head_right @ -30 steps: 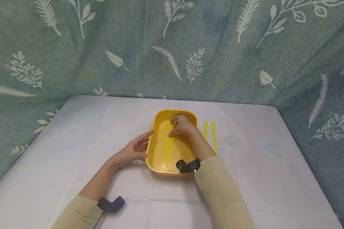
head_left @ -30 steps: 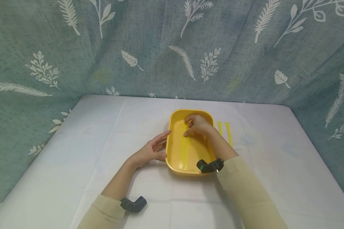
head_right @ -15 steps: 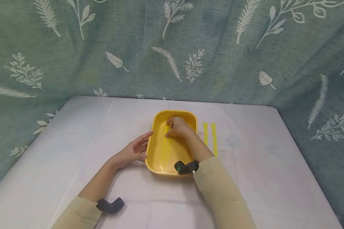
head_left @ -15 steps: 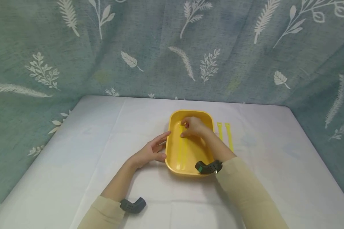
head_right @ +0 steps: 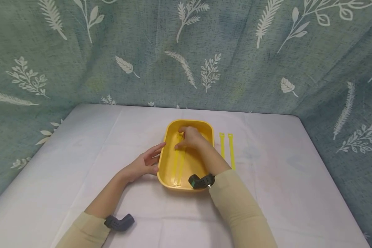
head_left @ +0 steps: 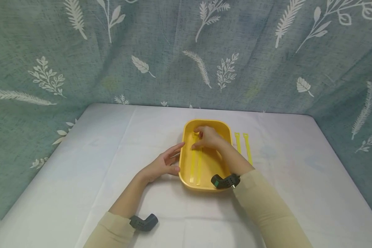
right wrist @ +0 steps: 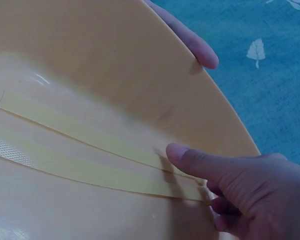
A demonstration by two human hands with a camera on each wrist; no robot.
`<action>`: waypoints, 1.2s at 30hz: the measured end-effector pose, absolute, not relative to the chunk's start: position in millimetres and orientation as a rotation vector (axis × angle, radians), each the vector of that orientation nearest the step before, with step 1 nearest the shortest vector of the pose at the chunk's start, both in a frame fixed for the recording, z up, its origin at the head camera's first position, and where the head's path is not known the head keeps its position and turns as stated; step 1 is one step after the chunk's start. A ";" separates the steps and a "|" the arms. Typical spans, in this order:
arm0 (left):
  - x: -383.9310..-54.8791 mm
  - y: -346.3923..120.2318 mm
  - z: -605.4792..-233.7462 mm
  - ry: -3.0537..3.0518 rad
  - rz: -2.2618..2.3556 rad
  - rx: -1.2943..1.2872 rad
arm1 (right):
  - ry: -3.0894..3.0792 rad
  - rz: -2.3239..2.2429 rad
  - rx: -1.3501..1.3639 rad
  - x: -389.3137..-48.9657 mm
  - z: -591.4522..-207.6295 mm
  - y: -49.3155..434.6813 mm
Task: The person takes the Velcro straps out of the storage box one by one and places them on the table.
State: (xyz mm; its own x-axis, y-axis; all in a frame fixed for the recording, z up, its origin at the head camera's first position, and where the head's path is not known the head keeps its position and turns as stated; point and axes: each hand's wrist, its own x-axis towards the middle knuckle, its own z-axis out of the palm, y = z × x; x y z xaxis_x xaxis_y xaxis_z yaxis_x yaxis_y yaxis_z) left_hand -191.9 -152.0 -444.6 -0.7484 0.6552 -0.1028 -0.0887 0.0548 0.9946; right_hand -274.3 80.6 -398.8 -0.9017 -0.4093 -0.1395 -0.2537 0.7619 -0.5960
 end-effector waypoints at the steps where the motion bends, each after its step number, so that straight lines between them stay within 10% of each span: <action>1: -192.0 -151.8 -444.1 1.791 1.748 0.565 | 2.697 -0.838 -0.518 -274.3 -399.2 81.1; 36: -189.6 -148.8 -441.7 1.771 1.769 0.532 | 2.484 -1.290 -0.469 -274.3 -400.7 80.2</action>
State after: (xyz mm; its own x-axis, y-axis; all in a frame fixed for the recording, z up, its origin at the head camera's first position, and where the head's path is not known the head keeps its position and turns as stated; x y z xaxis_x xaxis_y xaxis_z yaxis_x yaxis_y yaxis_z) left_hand -189.6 -148.8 -441.7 -0.7561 0.6440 -0.1167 -0.1159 0.0437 0.9923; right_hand -274.3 80.2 -400.7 -0.9010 -0.4185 -0.1147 -0.1470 0.5432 -0.8266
